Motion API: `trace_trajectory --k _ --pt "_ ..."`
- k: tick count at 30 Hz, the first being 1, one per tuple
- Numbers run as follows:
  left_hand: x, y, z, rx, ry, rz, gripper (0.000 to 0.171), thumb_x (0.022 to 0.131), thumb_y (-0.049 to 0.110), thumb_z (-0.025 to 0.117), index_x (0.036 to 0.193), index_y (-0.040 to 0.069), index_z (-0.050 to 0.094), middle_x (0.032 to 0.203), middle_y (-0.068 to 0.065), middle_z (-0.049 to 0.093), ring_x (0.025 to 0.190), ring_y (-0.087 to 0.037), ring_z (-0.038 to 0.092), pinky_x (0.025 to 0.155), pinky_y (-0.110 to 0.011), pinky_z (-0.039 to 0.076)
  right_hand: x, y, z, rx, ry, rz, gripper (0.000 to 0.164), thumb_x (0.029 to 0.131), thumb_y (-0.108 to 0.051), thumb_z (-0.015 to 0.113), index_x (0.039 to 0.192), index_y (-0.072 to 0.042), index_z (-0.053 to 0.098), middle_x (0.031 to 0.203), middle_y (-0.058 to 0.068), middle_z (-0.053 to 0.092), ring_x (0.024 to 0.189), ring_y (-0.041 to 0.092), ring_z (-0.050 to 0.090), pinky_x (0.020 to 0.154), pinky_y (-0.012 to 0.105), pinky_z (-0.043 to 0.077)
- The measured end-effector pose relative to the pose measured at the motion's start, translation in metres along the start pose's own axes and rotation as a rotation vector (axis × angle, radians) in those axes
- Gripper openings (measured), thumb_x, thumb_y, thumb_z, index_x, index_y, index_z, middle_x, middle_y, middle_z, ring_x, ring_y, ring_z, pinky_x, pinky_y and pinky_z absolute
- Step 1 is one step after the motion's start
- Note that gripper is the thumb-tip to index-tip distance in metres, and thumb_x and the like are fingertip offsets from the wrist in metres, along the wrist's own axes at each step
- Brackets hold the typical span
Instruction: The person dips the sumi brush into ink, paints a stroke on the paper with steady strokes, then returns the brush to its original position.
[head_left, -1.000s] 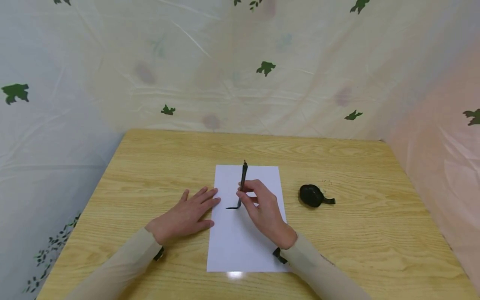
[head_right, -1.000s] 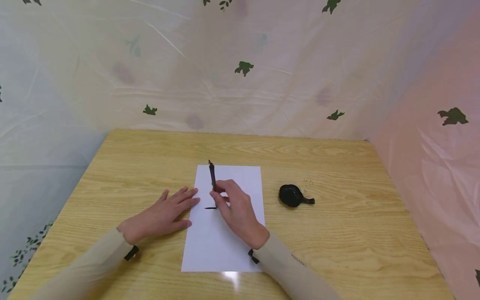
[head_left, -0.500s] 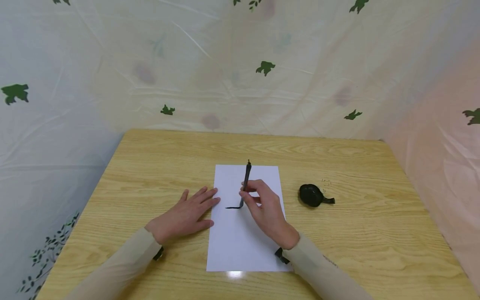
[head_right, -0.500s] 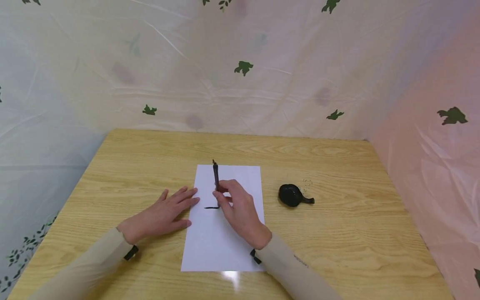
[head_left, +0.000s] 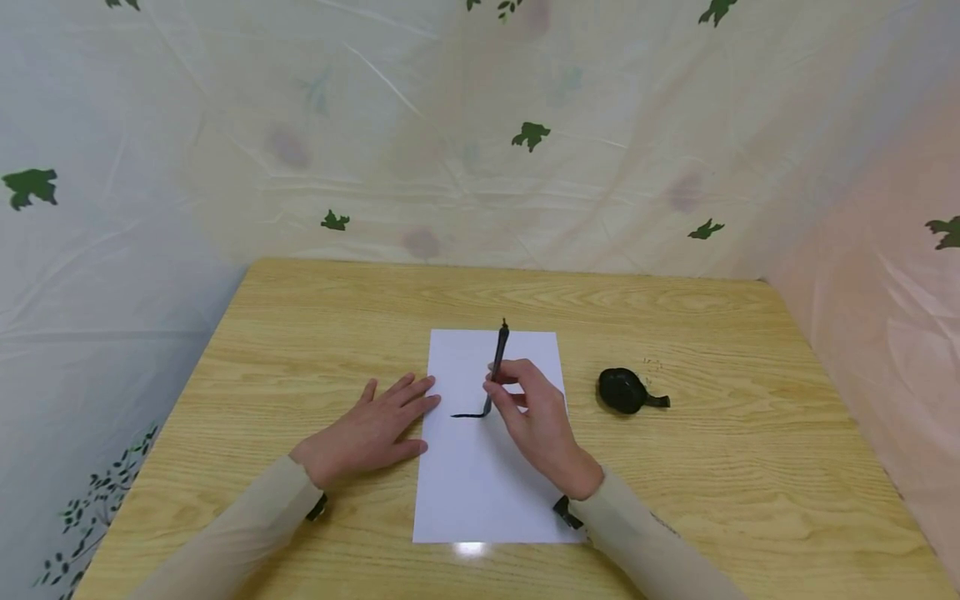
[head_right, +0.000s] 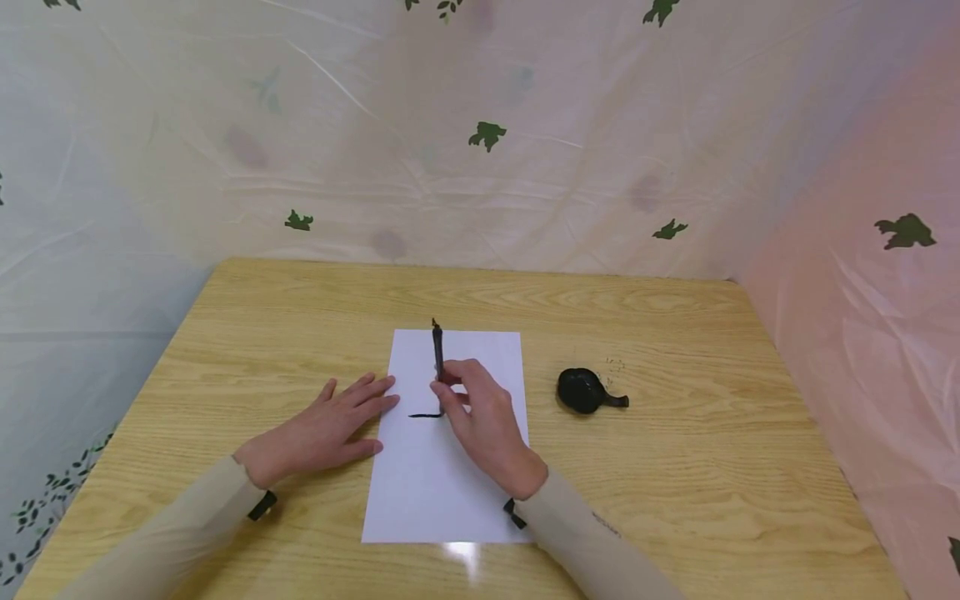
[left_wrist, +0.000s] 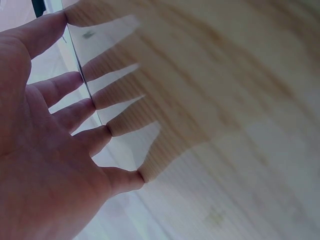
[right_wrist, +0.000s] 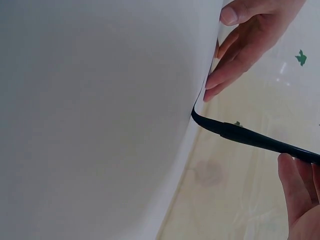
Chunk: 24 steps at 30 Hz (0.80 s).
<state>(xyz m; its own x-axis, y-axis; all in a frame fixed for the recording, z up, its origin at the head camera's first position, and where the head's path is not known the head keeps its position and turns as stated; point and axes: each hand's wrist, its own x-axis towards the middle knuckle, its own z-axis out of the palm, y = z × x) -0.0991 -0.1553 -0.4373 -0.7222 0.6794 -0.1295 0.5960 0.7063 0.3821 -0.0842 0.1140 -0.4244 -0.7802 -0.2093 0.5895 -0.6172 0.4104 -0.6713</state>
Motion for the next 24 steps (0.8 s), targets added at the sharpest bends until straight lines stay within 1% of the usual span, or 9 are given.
trace_trajectory --k 8,13,17,20,24 --pt "0.0004 -0.0007 0.0006 0.005 0.003 0.009 0.065 0.102 0.036 0.066 0.157 0.008 0.045 0.168 -0.011 0.032 0.154 -0.039 0.025 0.111 -0.078 0.02 -0.0015 0.0023 -0.0021 -0.002 0.013 -0.007 0.026 0.091 0.006 0.075 0.113 0.0 0.063 0.103 0.009 0.07 0.091 0.022 0.07 0.069 0.03 0.061" --pt "0.001 -0.001 0.0015 0.01 -0.001 0.004 0.067 0.102 0.038 0.067 0.157 0.009 0.045 0.168 -0.01 0.03 0.155 -0.038 0.024 0.113 -0.077 0.02 -0.0021 0.0015 -0.0039 -0.001 0.009 0.015 0.025 0.092 0.004 0.075 0.113 -0.001 0.063 0.105 0.01 0.07 0.093 0.022 0.07 0.07 0.031 0.062" --pt "0.0006 -0.0011 0.0015 0.009 0.0 0.004 0.067 0.102 0.039 0.066 0.157 0.009 0.045 0.168 -0.01 0.03 0.155 -0.038 0.024 0.113 -0.077 0.019 -0.0026 0.0011 -0.005 0.003 0.007 0.027 0.023 0.093 0.003 0.075 0.112 0.001 0.063 0.105 0.011 0.07 0.093 0.023 0.071 0.071 0.031 0.062" --pt "0.0004 -0.0011 0.0019 0.008 0.002 0.005 0.067 0.102 0.038 0.066 0.158 0.008 0.044 0.169 -0.01 0.03 0.155 -0.038 0.023 0.113 -0.077 0.019 -0.0032 0.0012 -0.0056 0.005 0.008 0.03 0.022 0.093 0.003 0.074 0.112 0.002 0.063 0.105 0.01 0.07 0.093 0.022 0.071 0.071 0.031 0.062" --pt "0.0001 -0.001 0.0021 0.009 0.004 0.011 0.066 0.102 0.037 0.066 0.157 0.008 0.044 0.168 -0.011 0.03 0.155 -0.039 0.023 0.112 -0.077 0.02 -0.0043 0.002 -0.0061 0.007 0.015 0.026 0.022 0.093 0.004 0.073 0.112 0.001 0.064 0.104 0.009 0.07 0.093 0.022 0.071 0.071 0.031 0.062"
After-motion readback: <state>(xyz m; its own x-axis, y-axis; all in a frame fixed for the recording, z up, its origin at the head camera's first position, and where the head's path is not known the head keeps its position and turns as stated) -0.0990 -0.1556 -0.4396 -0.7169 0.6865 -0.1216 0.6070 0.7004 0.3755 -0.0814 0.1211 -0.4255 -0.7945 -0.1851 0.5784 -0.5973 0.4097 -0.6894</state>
